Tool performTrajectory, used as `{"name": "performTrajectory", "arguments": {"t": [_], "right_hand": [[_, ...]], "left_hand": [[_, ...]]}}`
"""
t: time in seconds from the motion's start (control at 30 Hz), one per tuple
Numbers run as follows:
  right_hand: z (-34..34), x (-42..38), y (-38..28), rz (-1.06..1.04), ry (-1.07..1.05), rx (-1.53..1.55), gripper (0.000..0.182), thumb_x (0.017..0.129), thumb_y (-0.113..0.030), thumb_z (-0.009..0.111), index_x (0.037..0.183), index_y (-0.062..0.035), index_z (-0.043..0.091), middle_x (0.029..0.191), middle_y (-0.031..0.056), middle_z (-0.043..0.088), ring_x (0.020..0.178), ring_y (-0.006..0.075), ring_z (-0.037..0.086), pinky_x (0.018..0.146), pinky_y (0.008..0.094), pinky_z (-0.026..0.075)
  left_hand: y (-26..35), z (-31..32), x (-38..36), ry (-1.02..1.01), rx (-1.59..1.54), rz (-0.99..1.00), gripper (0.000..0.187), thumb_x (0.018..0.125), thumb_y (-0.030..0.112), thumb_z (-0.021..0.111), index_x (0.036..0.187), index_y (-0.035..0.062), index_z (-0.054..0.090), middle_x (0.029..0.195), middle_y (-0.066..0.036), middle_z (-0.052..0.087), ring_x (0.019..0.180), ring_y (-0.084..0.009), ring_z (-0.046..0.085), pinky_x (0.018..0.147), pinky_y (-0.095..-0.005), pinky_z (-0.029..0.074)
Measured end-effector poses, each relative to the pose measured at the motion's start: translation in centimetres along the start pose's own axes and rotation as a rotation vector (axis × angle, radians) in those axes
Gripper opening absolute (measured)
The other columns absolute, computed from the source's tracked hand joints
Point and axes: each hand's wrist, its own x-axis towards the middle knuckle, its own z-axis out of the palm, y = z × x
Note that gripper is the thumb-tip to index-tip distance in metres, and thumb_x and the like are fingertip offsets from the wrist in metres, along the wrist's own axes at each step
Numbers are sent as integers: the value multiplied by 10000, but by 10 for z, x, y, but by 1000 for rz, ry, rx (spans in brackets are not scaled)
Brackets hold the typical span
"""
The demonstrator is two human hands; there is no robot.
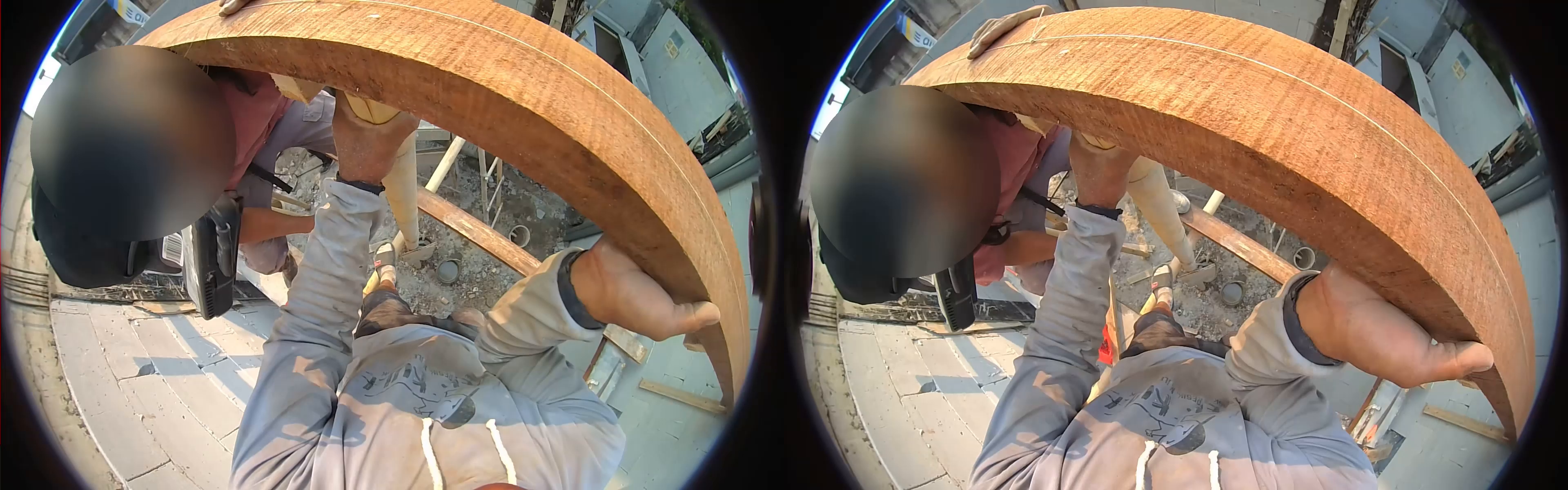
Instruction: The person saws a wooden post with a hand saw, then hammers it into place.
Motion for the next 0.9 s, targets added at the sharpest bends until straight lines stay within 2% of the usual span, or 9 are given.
{"name": "performTrajectory", "arguments": {"t": [0.2,0.3,0.5,0.57,0.63,0.67,0.7,0.77,0.9], "right_hand": [[3,-1,7,-103,45,98,629,816,-439,469,1323,-70,431,1247,213,486,1138,384,533,918,569,454],[-12,6,11,-139,-134,59,628,853,-445,487,1355,-75,418,1277,190,449,1108,326,553,910,483,476],[-20,4,16,-31,-173,100,845,811,-679,500,1395,-87,352,1264,232,448,1196,394,515,960,504,467],[-18,3,19,-1,-118,85,887,797,-721,493,1404,-93,341,1261,237,448,1223,408,495,971,508,461],[-23,1,18,-5,-199,68,857,836,-695,456,1427,-92,308,1317,215,415,1242,385,478,982,517,446],[-29,2,18,1,-202,54,857,836,-695,456,1427,-92,308,1317,215,415,1242,385,478,982,517,446],[-35,6,19,-15,-264,63,853,849,-685,457,1439,-94,283,1346,200,398,1249,372,472,999,506,431],[-42,7,15,-35,-305,92,850,863,-675,457,1452,-95,258,1375,185,380,1256,359,466,1015,495,417],[-93,-30,56,139,-764,110,1003,807,-700,572,1479,-47,216,1440,190,369,1357,311,346,1117,463,270]], "left_hand": [[21,0,-52,-30,18,-96,657,634,193,859,1130,-22,486,1003,-120,643,883,-188,645,783,-326,525],[40,-4,-77,-22,90,-86,678,619,191,869,1139,-24,491,1015,-131,650,903,-192,650,796,-328,526],[49,-14,-88,-105,167,-120,624,633,160,855,1121,-29,514,985,-125,664,871,-192,663,781,-299,531],[68,-23,-141,-103,-87,-15,597,632,164,854,1102,-23,537,998,-127,653,861,-186,660,764,-298,526],[84,-58,-154,-421,209,283,641,657,196,848,1166,-9,515,1053,-133,625,893,-195,649,760,-308,522],[85,-62,-167,-322,390,307,653,725,204,809,1236,-14,466,1081,-142,610,923,-215,642,773,-319,523],[81,-61,-171,-71,-15,68,661,759,202,781,1274,-20,432,1066,-137,616,942,-228,636,774,-318,523],[99,-78,-160,-69,2,-332,747,731,273,804,1268,-39,388,1114,-182,561,1045,-264,568,885,-434,490],[74,-66,-161,-204,147,-9,620,708,180,836,1190,-46,519,1112,-163,595,1017,-257,601,882,-394,503]]}}
